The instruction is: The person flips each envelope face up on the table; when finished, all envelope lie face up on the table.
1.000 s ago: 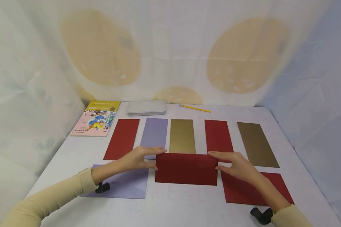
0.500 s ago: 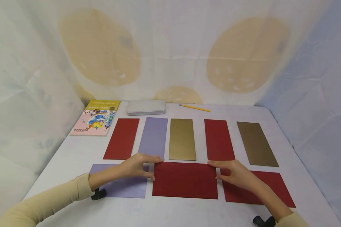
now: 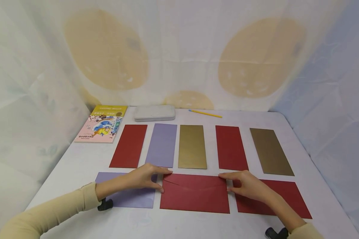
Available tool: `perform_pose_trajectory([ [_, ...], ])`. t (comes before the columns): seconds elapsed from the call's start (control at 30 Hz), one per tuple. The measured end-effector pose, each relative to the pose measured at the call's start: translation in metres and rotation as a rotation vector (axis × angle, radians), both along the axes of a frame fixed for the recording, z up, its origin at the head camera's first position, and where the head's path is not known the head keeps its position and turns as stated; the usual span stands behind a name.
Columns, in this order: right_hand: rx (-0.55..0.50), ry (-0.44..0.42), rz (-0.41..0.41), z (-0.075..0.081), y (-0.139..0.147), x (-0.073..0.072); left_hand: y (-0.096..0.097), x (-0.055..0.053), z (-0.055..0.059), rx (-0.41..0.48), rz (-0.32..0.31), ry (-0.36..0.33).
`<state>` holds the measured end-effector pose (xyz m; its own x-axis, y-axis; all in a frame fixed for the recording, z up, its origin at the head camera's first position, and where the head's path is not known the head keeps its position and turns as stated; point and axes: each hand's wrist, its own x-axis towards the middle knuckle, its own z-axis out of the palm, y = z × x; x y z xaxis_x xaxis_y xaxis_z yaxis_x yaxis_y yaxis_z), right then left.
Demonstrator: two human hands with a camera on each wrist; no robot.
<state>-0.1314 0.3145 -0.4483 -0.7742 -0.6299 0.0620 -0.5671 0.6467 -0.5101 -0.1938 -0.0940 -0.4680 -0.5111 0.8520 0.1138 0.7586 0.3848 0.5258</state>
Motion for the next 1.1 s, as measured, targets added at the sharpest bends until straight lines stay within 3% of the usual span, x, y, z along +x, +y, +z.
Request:
perform_pose_trajectory([
  [0.23,0.02,-0.033,-0.026,0.002,-0.003,0.006,-0.002,0.007,0.006,0.009,-0.056,0.033],
  [0.43,-0.041,0.008,0.062,0.002,-0.006,0.013,-0.003,0.021,0.009,-0.026,-0.121,0.012],
  [0.6,-0.063,-0.006,0.096,0.0,-0.008,0.017,-0.003,0.03,0.008,-0.05,-0.159,0.025],
  [0.83,-0.053,-0.048,0.063,-0.002,-0.008,0.017,-0.003,0.033,0.007,-0.057,-0.147,0.036],
  [1.1,-0.045,0.014,0.066,-0.005,-0.006,0.02,-0.001,0.032,0.005,-0.051,-0.162,0.047],
])
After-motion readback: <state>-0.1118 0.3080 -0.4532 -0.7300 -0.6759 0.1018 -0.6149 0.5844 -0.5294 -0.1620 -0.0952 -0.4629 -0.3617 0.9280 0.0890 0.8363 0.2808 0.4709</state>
